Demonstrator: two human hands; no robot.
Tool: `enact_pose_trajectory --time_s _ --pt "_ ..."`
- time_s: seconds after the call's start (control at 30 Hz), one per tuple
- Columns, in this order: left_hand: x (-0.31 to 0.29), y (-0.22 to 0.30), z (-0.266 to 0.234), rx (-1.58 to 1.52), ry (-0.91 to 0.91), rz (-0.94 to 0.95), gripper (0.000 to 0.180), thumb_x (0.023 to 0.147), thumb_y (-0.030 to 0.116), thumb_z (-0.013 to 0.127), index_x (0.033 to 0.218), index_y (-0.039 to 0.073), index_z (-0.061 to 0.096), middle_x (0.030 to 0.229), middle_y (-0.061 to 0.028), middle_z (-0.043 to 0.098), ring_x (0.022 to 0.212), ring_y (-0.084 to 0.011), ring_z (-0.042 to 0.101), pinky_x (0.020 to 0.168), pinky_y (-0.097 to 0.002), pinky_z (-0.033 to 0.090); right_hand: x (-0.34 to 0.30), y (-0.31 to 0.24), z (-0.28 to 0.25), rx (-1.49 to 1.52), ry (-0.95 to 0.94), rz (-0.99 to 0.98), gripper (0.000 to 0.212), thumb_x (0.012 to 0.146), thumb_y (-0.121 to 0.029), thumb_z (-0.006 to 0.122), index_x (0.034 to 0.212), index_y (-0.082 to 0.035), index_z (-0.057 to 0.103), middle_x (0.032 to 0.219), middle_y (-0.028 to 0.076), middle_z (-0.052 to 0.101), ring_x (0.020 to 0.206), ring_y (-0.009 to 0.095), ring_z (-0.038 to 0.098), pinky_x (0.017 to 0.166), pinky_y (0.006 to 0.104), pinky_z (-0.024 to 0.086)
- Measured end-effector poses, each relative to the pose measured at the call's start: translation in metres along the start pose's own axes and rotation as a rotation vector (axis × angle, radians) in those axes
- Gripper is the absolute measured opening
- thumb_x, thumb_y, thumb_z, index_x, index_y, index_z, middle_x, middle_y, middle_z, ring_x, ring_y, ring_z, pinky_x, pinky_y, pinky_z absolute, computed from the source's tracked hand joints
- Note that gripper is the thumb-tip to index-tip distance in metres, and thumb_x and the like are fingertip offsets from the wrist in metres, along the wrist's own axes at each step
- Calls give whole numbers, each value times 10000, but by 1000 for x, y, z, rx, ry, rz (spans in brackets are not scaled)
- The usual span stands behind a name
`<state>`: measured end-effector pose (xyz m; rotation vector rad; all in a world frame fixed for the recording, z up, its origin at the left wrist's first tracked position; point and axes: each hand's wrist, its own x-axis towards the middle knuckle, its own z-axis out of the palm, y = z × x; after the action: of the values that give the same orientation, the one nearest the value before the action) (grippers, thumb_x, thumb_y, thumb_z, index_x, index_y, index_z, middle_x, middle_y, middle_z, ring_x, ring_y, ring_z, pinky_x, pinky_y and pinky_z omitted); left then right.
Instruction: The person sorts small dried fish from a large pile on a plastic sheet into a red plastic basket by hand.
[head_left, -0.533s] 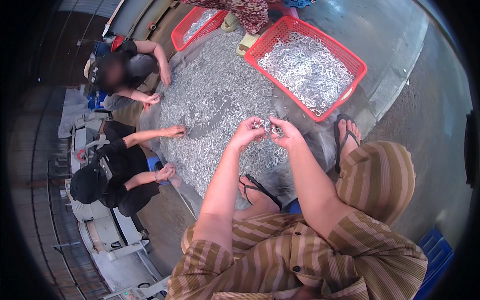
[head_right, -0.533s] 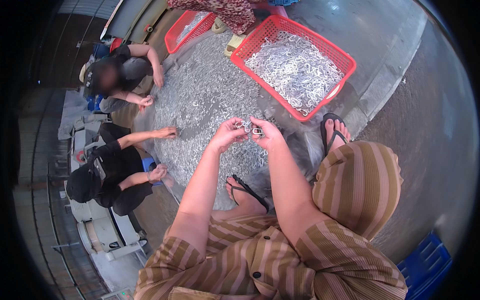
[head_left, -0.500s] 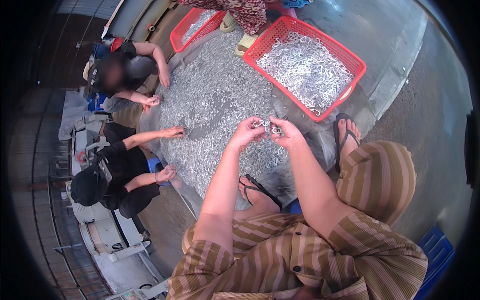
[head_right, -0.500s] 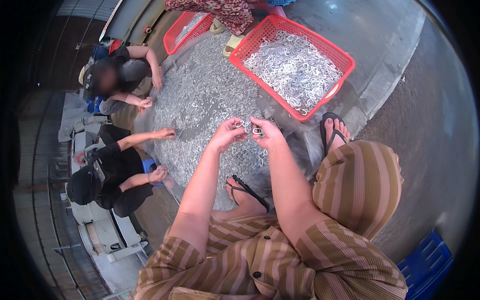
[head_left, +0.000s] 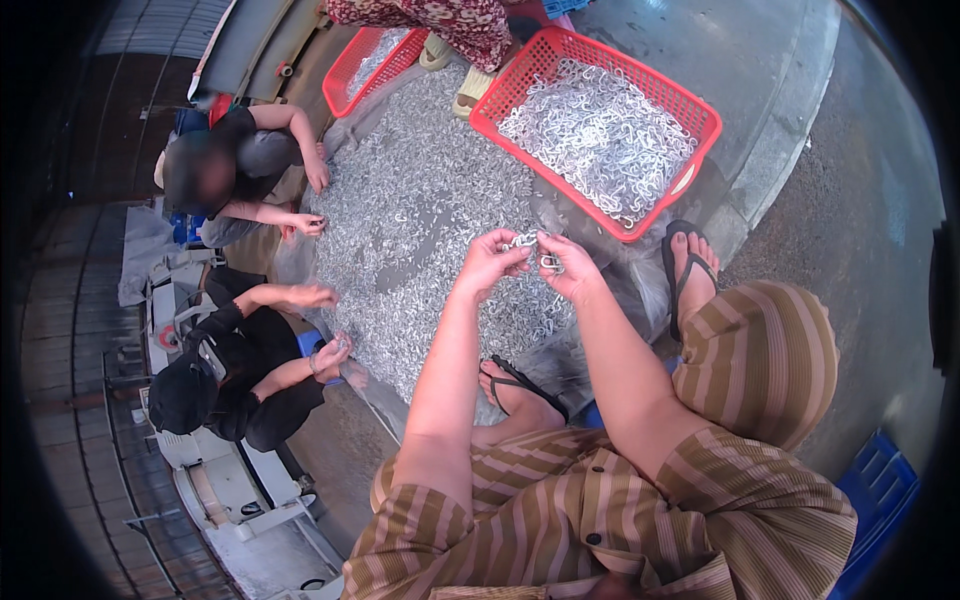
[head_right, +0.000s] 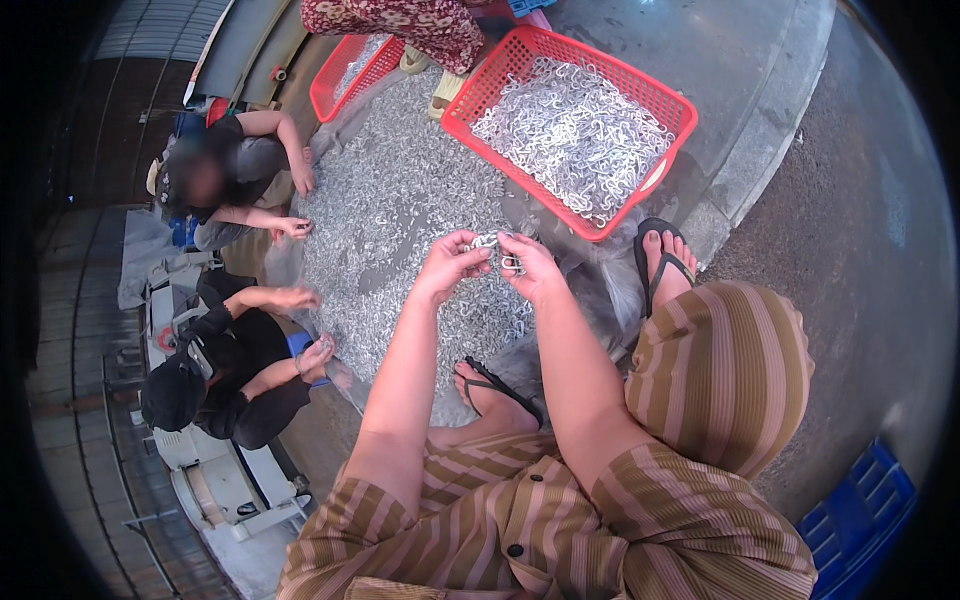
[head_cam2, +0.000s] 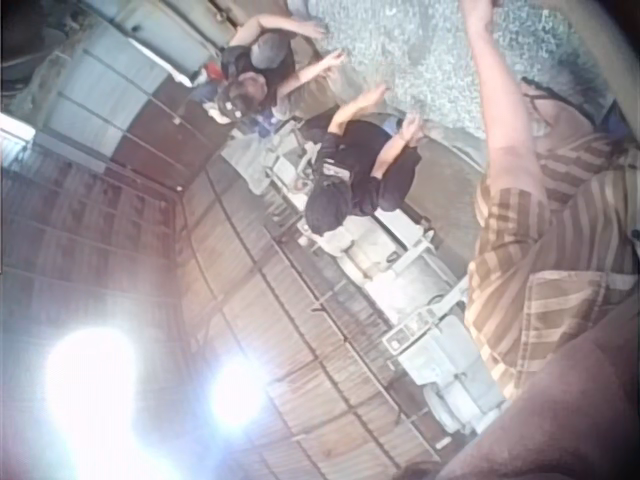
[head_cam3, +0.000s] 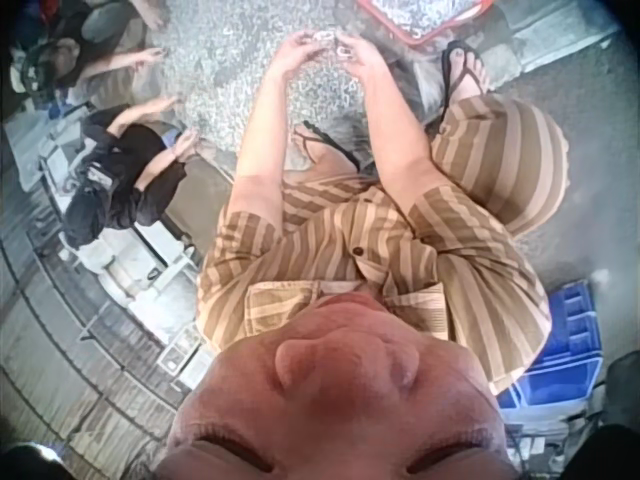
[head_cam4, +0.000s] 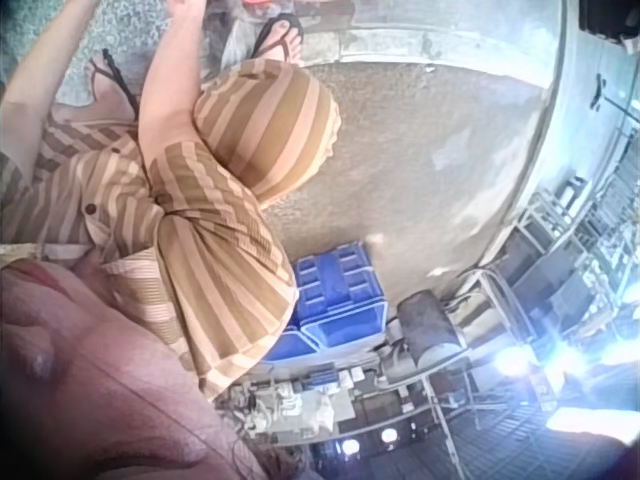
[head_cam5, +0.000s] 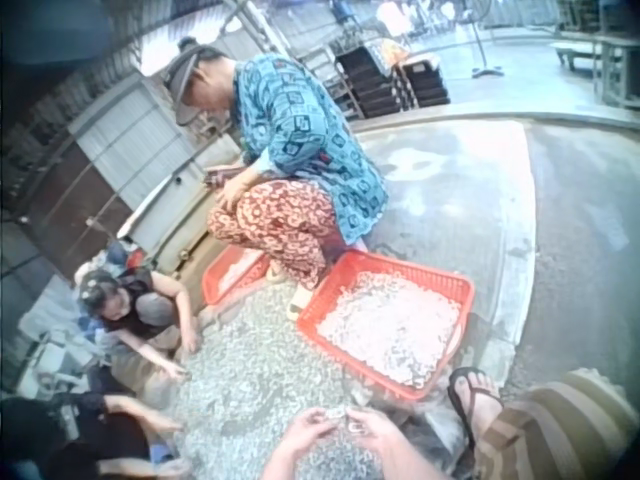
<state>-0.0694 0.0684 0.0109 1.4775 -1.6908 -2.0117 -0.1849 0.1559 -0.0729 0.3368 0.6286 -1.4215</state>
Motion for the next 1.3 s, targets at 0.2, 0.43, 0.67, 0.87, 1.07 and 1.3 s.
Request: enact_pose_trajectory --time_s 0.2,0.43,0.67,0.87,1.07,1.3 --pt "5 11 7 46 56 45 184 793 45 670 955 12 589 811 -62 645 659 -119 630 545 -223 490 -5 -14 9 -36 -29 -67 227 798 -225 702 926 -118 548 751 -36 518 633 73 456 518 227 358" --pt "36 64 59 115 51 439 482 789 -14 632 1240 -39 465 1133 -167 580 1010 -233 598 853 -322 498 -1 -73 30 199 134 -478 180 849 -183 608 971 -64 549 782 0 544 665 82 497 516 224 385" --pt "59 94 76 286 33 536 472 800 -20 594 1254 -17 466 1221 -140 543 1119 -236 539 947 -329 438 -4 -109 19 -37 577 -881 616 841 -208 545 1307 135 334 1347 240 396 1222 320 421 1015 352 310" --pt "50 75 34 244 121 440 345 802 22 629 1140 -14 568 1086 -93 622 976 -169 601 849 -285 481 21 -109 -9 -384 945 -1051 564 834 -263 540 1255 99 443 1304 264 441 1224 370 416 1025 372 294" --pt "24 17 -50 343 296 155 305 804 75 643 1101 16 601 1009 -72 639 897 -146 613 774 -277 492 3 -110 16 -422 786 -1178 495 837 -256 565 1226 42 499 1206 230 539 1146 322 501 971 362 354" --pt "1 -72 -103 436 252 -317 252 777 113 661 995 -6 618 826 -102 649 647 -173 641 546 -282 538 10 -81 31 -631 592 -1097 254 812 -190 607 966 11 633 793 104 647 697 142 597 651 283 468"
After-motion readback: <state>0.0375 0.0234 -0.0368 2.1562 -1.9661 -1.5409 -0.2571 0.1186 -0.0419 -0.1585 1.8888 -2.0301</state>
